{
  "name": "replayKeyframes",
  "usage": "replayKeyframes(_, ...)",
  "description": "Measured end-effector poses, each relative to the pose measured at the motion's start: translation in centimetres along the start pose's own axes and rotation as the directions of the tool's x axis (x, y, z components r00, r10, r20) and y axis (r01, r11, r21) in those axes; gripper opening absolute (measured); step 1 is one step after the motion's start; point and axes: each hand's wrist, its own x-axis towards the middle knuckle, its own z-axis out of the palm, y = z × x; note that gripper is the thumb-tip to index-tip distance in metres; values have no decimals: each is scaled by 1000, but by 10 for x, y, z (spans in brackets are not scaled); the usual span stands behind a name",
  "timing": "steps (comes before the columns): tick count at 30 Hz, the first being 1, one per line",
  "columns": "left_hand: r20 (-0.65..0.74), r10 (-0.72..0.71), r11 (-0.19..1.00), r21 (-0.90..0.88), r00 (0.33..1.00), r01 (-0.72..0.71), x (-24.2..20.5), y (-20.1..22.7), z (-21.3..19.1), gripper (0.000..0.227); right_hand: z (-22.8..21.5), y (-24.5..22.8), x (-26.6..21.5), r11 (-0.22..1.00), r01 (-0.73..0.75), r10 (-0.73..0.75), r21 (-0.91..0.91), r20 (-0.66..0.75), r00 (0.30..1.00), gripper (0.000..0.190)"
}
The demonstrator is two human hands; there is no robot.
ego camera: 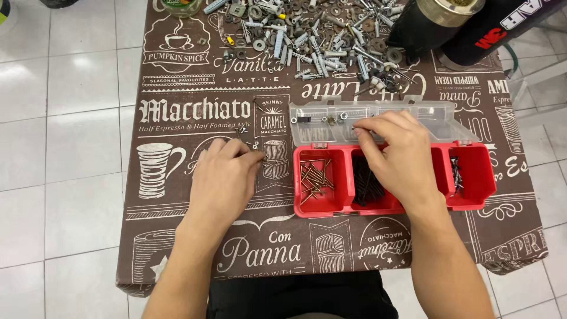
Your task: The person sorts various screws and fasteners from a large pile on a table into a red compartmentalized organizer. They pick up individual screws and place them into specific sections of the organizer, continuing the sorting process for the duration of the video.
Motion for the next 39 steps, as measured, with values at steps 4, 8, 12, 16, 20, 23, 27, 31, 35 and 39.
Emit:
replayKeyframes(4, -3, 27, 1000, -7, 1000, -27, 1, 0, 3, 15, 0, 2, -1, 1000, -21, 21, 6, 15, 1000, 11)
replayKeyframes(8, -2, 28, 1000, -1, 1000, -28, 1, 0, 6, 14, 0, 4, -1, 999, -35, 35, -2, 20, 999, 10)
replayKeyframes(12, 18, 21, 1000, -7, 1000, -21, 1, 2, 3, 15, 0, 7, -3, 998, -62, 62, -12, 25, 998, 10)
replayKeyframes(16, -21, 26, 999, -35, 999, -27, 2, 4, 2, 15, -2, 11, -2, 998, -63, 63, -11, 30, 998, 9)
replayKeyframes(20, -49, 22, 939, -341, 999, -38, 3, 10, -6, 13, -1, 12, -4, 998, -68, 68, -6, 29, 997, 9)
replayKeyframes(23, -79, 21, 804, -591, 997, -64, 3, 16, -16, 11, -2, 11, -3, 998, -62, 62, -2, 28, 998, 9)
replayKeyframes(27, -95, 17, 643, -762, 995, -84, 4, 22, -21, 12, -5, 8, -3, 998, -66, 66, -11, 31, 997, 8)
replayKeyframes(31, -86, 10, 592, -803, 996, -75, 4, 23, -20, 15, -5, 4, -3, 997, -73, 73, 5, 21, 997, 8)
replayKeyframes(35, -116, 38, 587, -801, 992, -116, 4, 27, -20, 15, -7, -10, -3, 992, 73, -68, 99, -56, 996, 9)
replayKeyframes(39, -170, 120, 638, -742, 978, -207, 4, 31, -14, 14, 2, -30, -10, 951, 241, -226, 194, -97, 969, 14)
